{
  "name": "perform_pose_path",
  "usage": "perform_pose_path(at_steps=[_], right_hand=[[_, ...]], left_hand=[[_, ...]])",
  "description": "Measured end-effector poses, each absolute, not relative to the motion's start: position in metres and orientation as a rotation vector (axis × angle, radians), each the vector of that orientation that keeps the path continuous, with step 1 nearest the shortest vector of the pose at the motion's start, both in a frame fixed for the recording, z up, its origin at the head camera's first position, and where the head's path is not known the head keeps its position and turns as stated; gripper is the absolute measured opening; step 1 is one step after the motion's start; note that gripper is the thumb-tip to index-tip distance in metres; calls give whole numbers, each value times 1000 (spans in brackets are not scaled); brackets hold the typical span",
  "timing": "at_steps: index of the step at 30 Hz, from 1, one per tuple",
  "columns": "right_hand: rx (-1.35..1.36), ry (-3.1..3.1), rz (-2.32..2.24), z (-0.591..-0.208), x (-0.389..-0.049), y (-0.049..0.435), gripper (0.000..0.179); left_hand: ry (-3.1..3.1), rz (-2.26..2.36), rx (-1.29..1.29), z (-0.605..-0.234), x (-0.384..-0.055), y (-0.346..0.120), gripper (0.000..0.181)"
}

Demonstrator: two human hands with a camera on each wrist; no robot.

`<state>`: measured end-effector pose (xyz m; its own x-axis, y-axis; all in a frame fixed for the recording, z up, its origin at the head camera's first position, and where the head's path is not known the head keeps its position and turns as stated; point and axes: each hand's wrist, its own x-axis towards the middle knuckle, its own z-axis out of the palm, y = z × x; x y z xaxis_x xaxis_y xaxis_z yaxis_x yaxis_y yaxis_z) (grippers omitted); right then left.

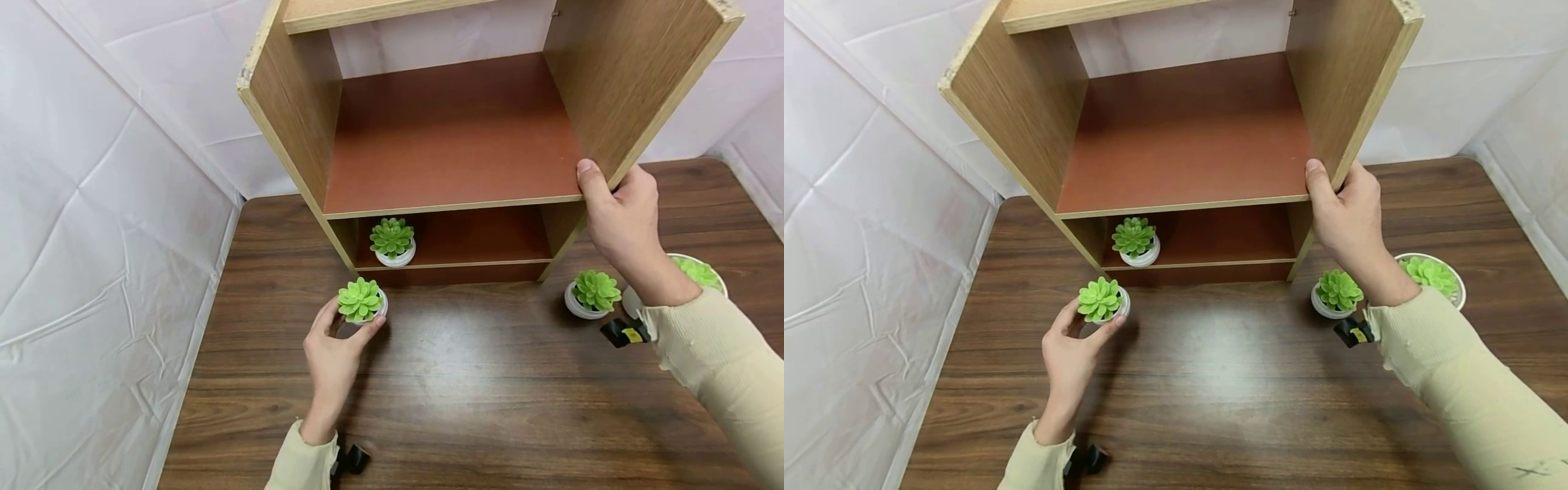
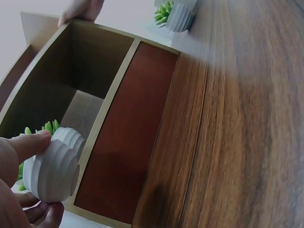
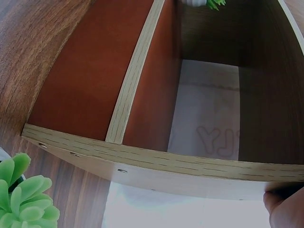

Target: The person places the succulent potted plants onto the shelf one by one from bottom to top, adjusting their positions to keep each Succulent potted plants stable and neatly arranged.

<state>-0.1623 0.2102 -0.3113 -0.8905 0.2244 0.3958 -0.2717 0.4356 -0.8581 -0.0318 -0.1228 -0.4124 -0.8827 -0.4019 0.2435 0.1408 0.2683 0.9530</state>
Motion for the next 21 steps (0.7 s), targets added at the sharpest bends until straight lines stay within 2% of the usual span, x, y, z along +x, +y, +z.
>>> perform_pose_path(at_steps=[4,11,21], right_hand=[[32,-2238,1463,-312,-162,211,22],[32,-2231,1470,-312,-163,211,17],[39,-2223,1489,-312,-163,210,21]], left_hand=[[-2128,-1648,238,-395,-26,-115,56],[-2119,-1667,192,-394,-25,-110,58],[-2101,-1654,115,-394,-25,-103,57]])
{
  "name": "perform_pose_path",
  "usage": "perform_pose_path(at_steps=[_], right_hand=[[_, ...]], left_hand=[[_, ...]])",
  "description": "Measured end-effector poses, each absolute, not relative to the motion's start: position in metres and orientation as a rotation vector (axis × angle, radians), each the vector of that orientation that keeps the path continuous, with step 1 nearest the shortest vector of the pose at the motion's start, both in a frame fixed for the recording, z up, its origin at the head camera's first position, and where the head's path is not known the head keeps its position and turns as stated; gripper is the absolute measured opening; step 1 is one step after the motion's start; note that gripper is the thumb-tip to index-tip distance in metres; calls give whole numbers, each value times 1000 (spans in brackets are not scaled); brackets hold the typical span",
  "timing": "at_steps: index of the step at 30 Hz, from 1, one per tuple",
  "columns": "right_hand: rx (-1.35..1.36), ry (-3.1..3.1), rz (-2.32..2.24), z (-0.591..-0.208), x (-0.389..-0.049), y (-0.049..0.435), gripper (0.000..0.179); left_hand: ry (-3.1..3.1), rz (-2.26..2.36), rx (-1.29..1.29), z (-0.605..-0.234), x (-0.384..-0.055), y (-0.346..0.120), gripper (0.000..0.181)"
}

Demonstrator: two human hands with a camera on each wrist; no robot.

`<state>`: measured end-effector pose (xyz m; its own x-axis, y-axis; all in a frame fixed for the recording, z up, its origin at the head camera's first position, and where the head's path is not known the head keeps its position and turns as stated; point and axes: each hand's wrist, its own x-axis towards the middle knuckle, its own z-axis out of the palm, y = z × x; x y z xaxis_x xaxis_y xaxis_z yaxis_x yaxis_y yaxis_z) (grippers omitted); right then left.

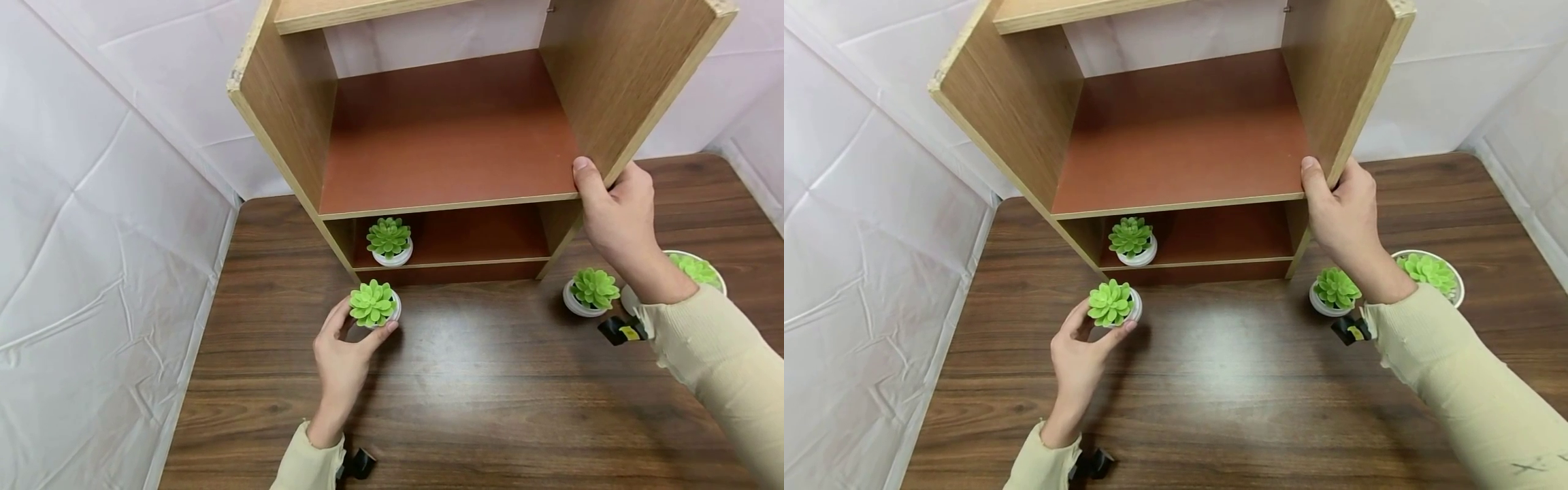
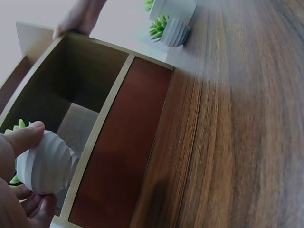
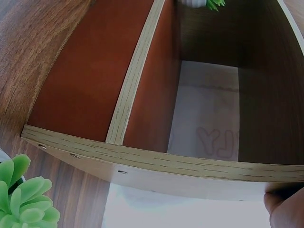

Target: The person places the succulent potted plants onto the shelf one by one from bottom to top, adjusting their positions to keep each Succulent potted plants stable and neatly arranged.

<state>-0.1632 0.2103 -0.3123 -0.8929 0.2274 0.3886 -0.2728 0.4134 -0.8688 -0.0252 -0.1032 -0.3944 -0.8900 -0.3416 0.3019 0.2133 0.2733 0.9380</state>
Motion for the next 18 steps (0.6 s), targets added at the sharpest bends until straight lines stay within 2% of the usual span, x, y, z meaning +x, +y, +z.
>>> perform_pose_path(at_steps=[18], right_hand=[[53,-2218,1506,-313,-163,211,19]], left_hand=[[-2113,-1684,5,-390,-29,-93,56]])
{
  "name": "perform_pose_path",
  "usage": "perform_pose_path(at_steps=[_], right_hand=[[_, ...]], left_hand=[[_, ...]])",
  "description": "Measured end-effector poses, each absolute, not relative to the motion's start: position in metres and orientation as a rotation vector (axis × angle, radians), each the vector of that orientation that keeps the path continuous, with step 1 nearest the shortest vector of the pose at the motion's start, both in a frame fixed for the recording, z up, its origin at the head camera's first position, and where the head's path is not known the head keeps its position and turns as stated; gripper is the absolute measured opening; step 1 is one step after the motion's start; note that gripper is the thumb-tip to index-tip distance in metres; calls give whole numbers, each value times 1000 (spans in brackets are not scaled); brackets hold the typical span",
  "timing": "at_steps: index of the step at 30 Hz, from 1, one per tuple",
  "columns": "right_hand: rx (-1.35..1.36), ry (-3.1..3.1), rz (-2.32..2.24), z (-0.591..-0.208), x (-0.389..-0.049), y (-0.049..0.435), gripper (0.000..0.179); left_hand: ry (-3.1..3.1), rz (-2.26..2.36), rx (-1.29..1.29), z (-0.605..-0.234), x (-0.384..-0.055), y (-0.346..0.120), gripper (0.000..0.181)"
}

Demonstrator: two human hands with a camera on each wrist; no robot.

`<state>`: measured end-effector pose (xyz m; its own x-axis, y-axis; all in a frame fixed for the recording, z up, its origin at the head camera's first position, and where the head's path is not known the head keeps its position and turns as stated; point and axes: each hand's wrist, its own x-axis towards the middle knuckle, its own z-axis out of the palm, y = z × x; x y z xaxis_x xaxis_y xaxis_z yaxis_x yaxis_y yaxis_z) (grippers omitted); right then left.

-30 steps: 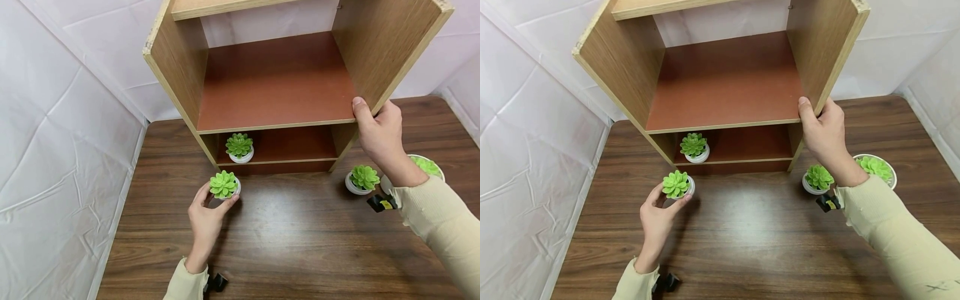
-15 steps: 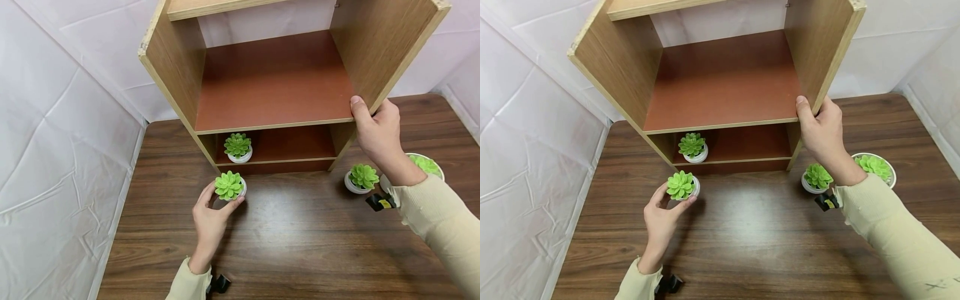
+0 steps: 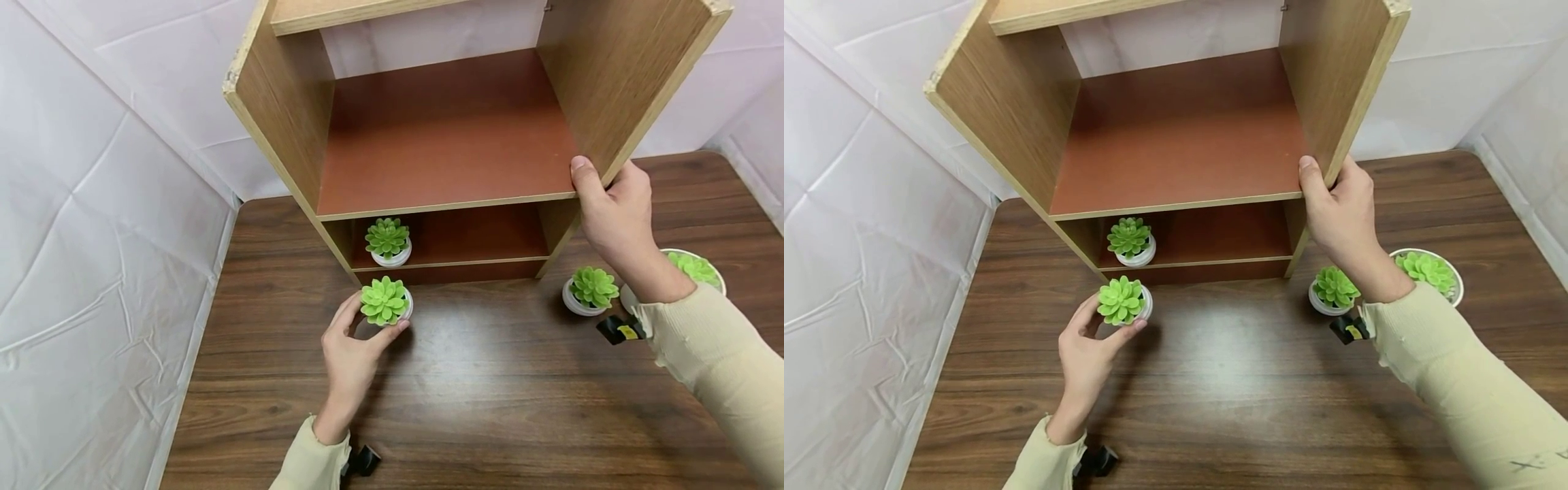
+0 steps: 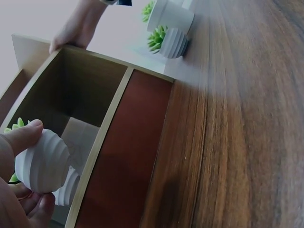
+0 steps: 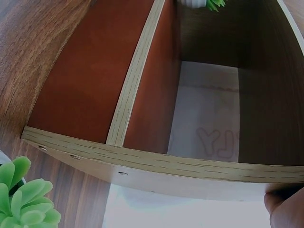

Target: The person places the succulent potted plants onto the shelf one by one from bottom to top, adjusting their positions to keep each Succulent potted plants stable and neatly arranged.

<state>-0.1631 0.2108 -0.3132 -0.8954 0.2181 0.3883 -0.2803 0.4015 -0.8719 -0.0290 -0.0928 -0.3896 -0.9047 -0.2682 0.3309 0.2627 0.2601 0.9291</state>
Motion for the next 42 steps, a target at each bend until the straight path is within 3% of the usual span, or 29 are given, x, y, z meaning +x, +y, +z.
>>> perform_pose_path(at_steps=[17,29,42], right_hand=[[19,-2220,1496,-314,-162,209,20],[19,-2214,1498,-313,-162,210,19],[22,-2203,1501,-313,-162,209,20]], left_hand=[[-2082,-1728,-53,-387,-31,-80,50],[-2042,-1797,-49,-422,-38,-81,53],[-2046,-1796,-1,-385,-28,-66,51]])
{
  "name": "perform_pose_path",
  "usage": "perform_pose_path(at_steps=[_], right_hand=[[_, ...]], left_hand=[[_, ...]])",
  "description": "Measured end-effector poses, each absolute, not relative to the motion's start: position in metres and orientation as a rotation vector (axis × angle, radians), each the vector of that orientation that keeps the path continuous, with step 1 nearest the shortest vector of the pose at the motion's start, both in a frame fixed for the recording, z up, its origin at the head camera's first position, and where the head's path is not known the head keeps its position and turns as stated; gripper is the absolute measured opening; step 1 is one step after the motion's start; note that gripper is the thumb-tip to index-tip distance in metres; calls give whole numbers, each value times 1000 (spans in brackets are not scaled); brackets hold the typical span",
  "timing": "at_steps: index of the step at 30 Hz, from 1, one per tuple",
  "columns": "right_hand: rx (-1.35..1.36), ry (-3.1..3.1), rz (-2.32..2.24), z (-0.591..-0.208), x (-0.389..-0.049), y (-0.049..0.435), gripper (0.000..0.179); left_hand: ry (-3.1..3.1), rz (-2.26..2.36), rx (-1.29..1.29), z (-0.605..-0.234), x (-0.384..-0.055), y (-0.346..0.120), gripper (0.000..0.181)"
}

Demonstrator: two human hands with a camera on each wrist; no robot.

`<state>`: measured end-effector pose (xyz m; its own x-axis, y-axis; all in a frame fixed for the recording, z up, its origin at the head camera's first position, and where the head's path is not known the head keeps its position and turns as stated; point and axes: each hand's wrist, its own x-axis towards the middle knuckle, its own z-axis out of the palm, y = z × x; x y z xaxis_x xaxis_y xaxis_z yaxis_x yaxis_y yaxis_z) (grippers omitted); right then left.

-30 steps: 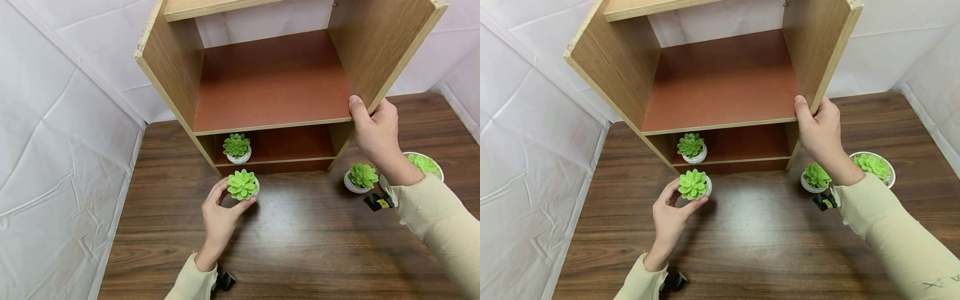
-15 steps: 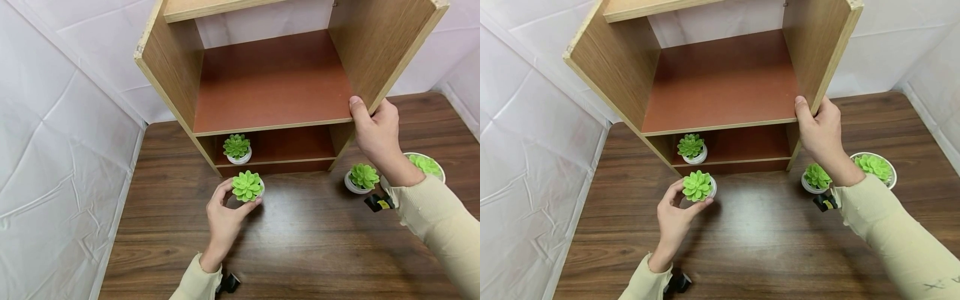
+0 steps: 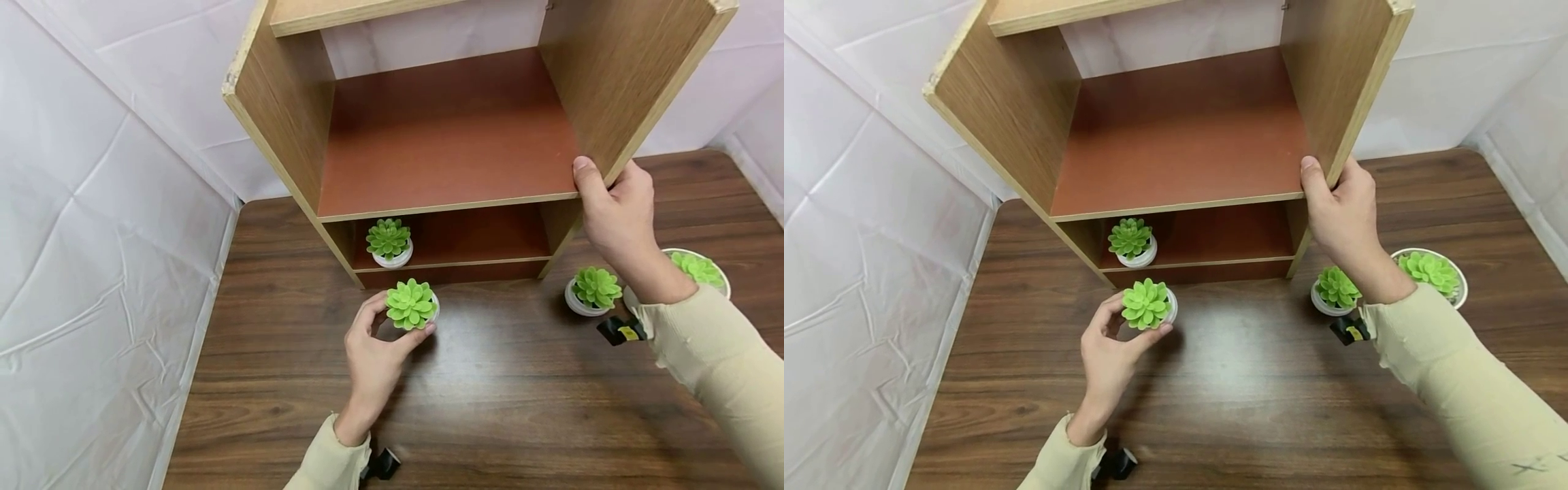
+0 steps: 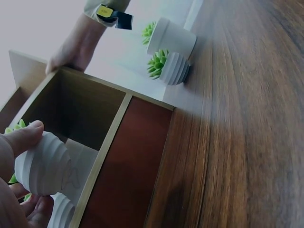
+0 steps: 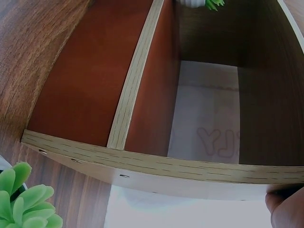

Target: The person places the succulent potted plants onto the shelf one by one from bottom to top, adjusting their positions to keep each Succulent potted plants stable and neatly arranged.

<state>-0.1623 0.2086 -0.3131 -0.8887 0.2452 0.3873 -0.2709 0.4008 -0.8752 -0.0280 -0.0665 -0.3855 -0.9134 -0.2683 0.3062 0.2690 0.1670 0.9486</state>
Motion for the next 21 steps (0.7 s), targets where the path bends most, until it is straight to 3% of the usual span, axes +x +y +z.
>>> perform_pose_path(at_steps=[21], right_hand=[[47,-2175,1512,-315,-163,208,26]], left_hand=[[-2054,-1804,17,-383,-30,-53,49]])
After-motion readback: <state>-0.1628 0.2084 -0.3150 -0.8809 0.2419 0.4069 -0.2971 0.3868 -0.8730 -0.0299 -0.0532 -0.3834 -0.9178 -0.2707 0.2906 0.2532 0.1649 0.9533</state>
